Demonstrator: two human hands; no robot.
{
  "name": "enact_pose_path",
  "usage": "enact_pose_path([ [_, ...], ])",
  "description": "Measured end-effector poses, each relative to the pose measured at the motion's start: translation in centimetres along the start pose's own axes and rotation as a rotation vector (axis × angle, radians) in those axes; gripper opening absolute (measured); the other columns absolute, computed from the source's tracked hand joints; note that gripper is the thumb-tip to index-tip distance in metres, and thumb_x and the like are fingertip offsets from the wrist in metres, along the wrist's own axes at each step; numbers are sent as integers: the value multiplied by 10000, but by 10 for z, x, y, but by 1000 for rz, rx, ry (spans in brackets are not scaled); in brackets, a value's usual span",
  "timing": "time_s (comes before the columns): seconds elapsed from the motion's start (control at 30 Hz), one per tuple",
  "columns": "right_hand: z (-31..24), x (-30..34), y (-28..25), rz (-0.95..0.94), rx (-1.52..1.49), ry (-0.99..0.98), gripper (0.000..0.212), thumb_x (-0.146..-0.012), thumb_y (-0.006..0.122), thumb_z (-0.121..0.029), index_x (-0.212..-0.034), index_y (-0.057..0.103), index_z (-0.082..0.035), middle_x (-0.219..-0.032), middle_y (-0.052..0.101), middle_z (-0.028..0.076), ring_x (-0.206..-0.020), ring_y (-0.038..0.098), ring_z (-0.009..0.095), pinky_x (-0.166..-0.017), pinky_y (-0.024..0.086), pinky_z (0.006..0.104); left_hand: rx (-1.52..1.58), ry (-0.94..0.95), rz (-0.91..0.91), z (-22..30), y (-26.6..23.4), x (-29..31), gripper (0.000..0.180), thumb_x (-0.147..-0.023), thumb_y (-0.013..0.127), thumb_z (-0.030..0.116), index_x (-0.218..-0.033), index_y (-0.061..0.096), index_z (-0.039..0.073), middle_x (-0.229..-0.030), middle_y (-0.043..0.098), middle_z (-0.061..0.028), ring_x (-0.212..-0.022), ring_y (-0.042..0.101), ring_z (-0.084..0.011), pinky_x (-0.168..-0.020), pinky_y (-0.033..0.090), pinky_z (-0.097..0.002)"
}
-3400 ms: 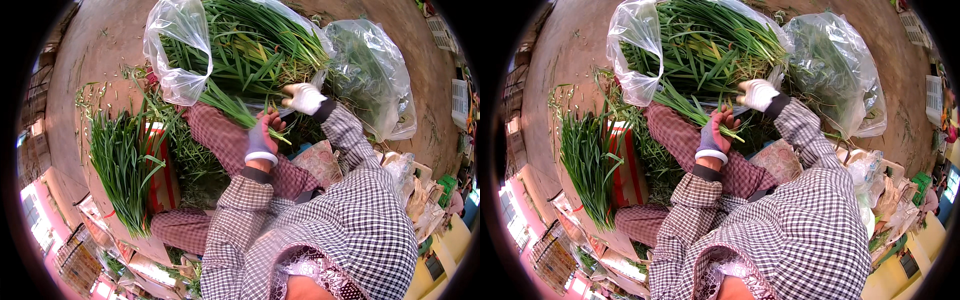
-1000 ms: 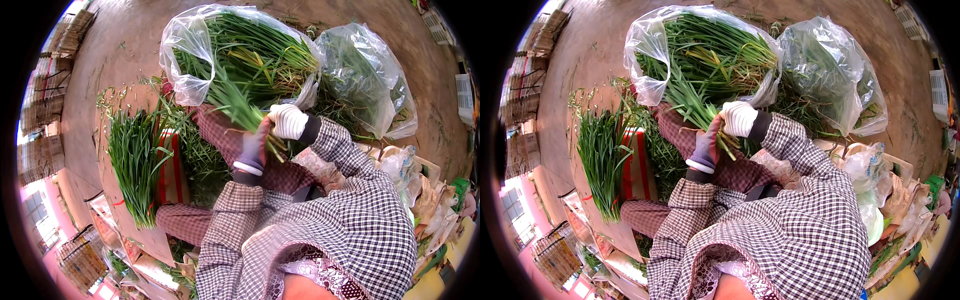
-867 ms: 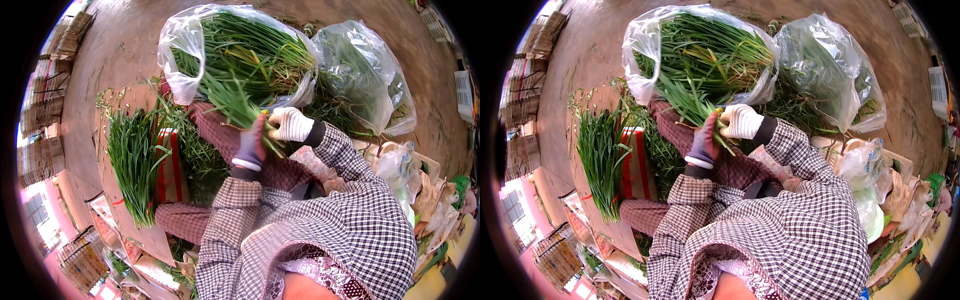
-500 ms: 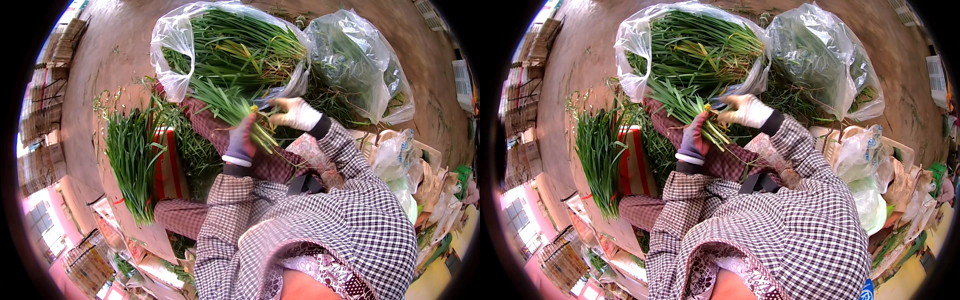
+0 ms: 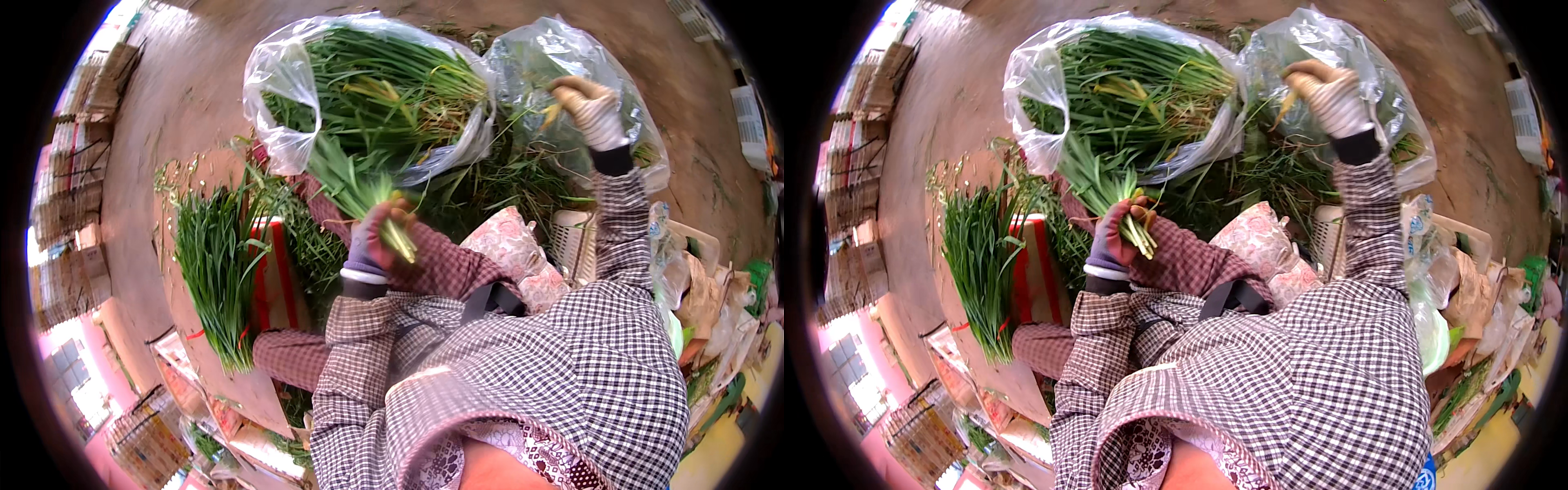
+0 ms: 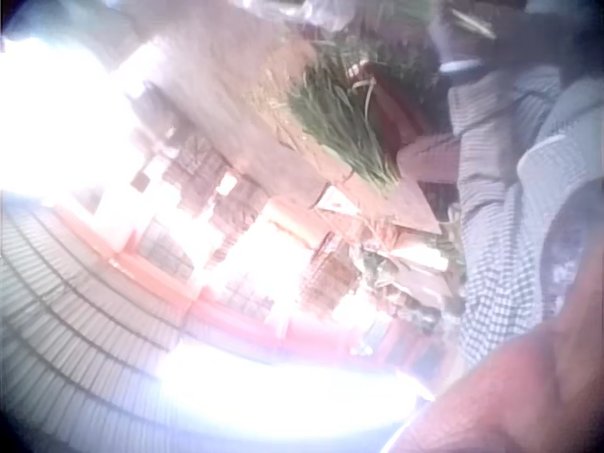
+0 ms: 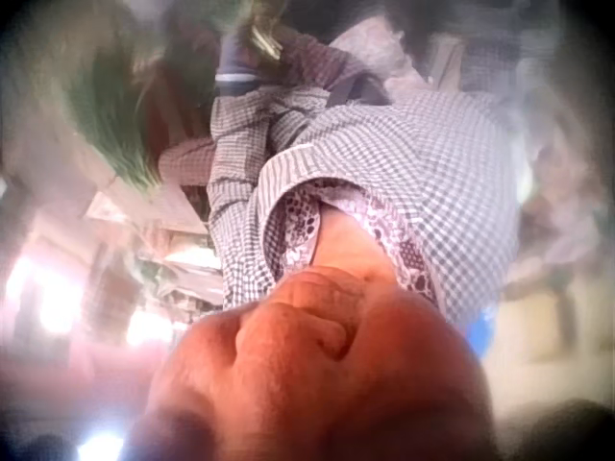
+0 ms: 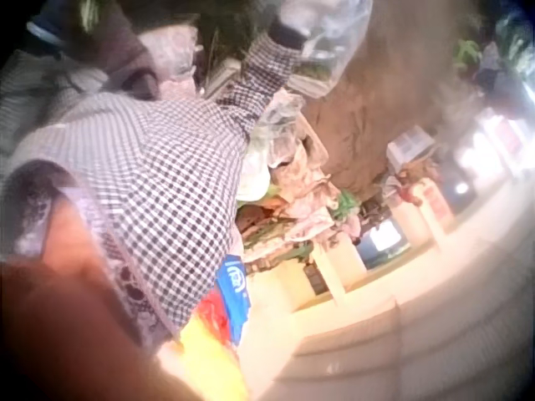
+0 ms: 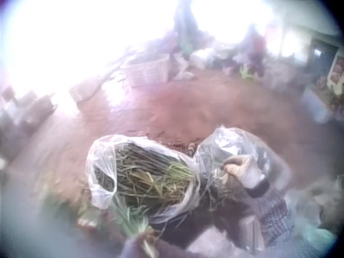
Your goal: The person sorts bunches of chives by hand, removes damaged leaves, and secures a bundle with a red rubber band before trimming the root ends with a knife.
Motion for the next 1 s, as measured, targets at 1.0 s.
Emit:
enact_pose_path([
  [1.0, -68, 85, 209, -761, -351, -54, 669, -774, 772, -176, -1346, 484, 18, -1163, 661, 144, -1050, 640, 212, -933, 517, 343, -563, 583, 65, 46, 48, 117, 191, -929, 595, 127, -1088, 595, 22, -910, 625, -40, -817, 577, -118, -645, 506, -254],
])
Point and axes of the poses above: each hand's wrist, its own x-axis away from the middle knuckle, its own y-axis out of the palm, z = x × y, the point moved 2 cm from there along -x, towards the middle knuckle
